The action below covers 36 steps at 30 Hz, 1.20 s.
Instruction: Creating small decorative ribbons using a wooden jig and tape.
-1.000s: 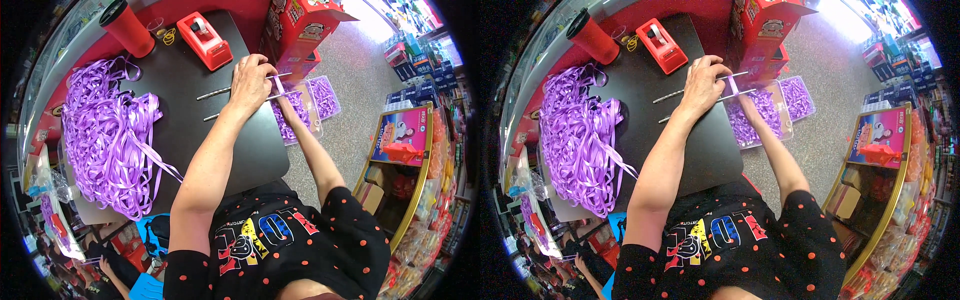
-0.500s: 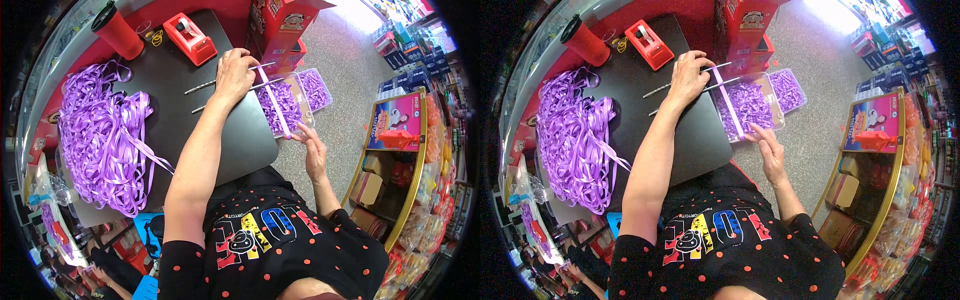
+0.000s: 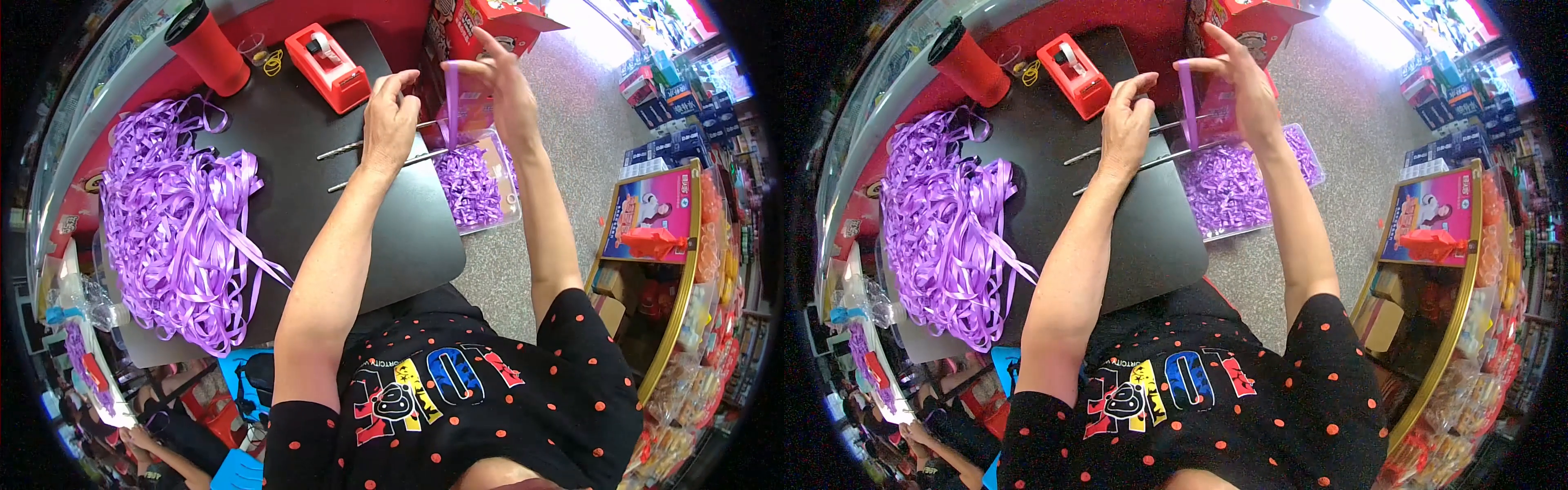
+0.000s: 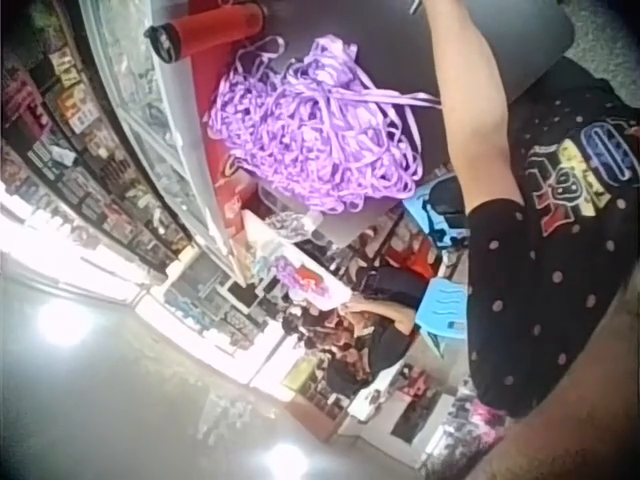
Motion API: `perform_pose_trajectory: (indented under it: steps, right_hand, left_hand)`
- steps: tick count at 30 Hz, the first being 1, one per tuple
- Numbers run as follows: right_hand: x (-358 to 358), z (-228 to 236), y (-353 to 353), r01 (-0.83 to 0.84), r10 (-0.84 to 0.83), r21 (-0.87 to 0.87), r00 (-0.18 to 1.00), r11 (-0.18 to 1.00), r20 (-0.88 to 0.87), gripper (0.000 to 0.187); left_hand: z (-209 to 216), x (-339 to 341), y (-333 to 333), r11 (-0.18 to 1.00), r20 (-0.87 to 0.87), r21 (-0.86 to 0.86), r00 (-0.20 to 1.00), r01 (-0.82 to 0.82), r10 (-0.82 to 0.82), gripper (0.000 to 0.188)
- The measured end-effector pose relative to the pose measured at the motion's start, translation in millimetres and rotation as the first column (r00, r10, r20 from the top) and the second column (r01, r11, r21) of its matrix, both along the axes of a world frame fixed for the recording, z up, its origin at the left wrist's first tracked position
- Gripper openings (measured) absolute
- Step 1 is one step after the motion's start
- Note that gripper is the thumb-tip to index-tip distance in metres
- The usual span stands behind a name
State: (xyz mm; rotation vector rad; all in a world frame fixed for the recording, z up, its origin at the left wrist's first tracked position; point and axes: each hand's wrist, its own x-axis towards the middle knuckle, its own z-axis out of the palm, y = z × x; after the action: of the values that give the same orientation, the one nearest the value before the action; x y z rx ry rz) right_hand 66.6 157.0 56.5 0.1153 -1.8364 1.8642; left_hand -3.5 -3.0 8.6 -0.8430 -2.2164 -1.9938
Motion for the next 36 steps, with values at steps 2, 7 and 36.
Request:
perform_pose_trajectory:
  steps: [2,7,36]
  right_hand:
    - [-26.0,-20.3,14.8,-0.006,-0.014,0.148,0.991,0.989,0.130,0.060]
    - [-48.2,-69.1,20.8,-0.080,0.022,0.202,0.961,0.976,0.277,0.063]
    - [87.8,-42.8,-31.5,0.166,-0.163,0.032,0.882,0.986,0.441,0.038]
  left_hand:
    - [2.9,1.2,1.7,0.998,-0.008,0.059,1.000,-0.020,0.021,0.034]
    - [6.6,2.6,1.6,0.983,0.047,0.167,0.997,-0.072,0.065,0.031]
    - [28.3,88.9,0.8,0.875,0.906,0.312,0.163,0.370,-0.392,0.046]
